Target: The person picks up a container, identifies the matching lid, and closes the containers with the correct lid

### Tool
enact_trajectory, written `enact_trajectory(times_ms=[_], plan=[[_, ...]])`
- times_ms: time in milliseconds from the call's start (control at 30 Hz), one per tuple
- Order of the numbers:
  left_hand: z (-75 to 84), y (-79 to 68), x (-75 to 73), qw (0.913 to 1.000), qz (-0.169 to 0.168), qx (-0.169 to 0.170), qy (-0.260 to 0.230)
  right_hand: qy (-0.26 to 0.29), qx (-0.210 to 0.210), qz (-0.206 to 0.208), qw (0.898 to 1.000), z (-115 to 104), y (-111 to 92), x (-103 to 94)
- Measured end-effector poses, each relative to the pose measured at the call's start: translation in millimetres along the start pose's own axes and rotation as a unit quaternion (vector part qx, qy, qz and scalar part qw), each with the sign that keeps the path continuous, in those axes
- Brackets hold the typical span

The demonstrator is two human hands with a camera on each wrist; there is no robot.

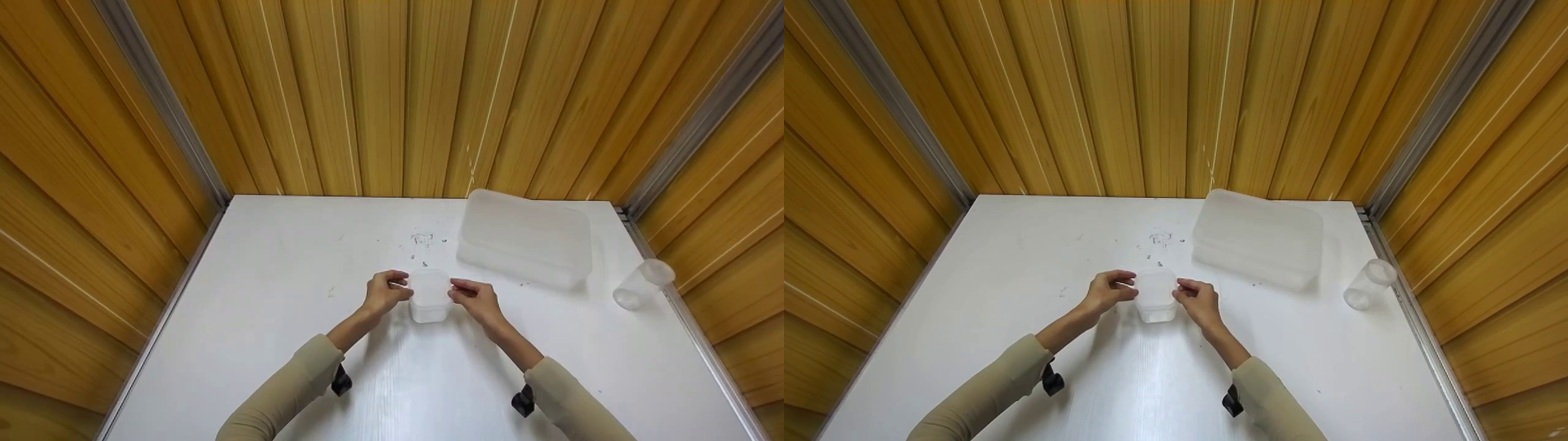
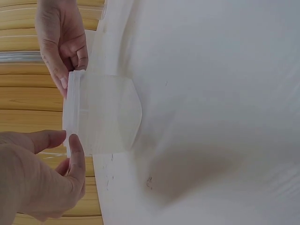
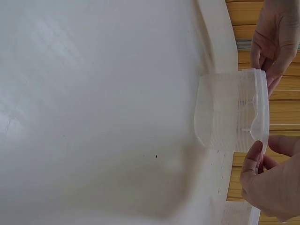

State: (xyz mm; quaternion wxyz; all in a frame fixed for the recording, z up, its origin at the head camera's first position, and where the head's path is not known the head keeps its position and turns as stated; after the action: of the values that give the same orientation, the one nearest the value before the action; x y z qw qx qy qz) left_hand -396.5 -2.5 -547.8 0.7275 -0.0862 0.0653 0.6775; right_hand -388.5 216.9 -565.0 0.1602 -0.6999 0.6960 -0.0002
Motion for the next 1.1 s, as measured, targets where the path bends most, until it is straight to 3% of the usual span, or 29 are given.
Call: enact_trajectory(times_ms=[467, 767, 1100], plan=[[2.0, -6.5, -2.6, 0.9999, -0.002, 0.012, 0.005, -0.017, -0.024, -0.010, 1.000, -6.5, -4.7, 0.8], [-0.5, -7.6, -2.9, 0.9998, -0.009, 0.014, -0.009, -0.030, -0.030, -0.014, 0.999, -3.8, -4.7, 2.0], [-3.9, -10.8, -1.7, 0.9996, -0.021, 0.014, 0.009, -0.040, -0.031, -0.020, 0.999, 0.5, -8.1, 0.5]])
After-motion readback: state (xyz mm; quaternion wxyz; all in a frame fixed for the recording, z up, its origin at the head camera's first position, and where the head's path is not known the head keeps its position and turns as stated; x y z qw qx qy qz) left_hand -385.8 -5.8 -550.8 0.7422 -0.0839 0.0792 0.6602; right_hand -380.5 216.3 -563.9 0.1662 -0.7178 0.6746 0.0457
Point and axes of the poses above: each hand's wrist, its own y-axis towards the middle knuckle, its own x-axis out of the palm, z = x × y, the point moved 7 cm from there along y, towards the middle knuckle, and after that the axes turned 5 degrees about x, right-handed, at the moved point
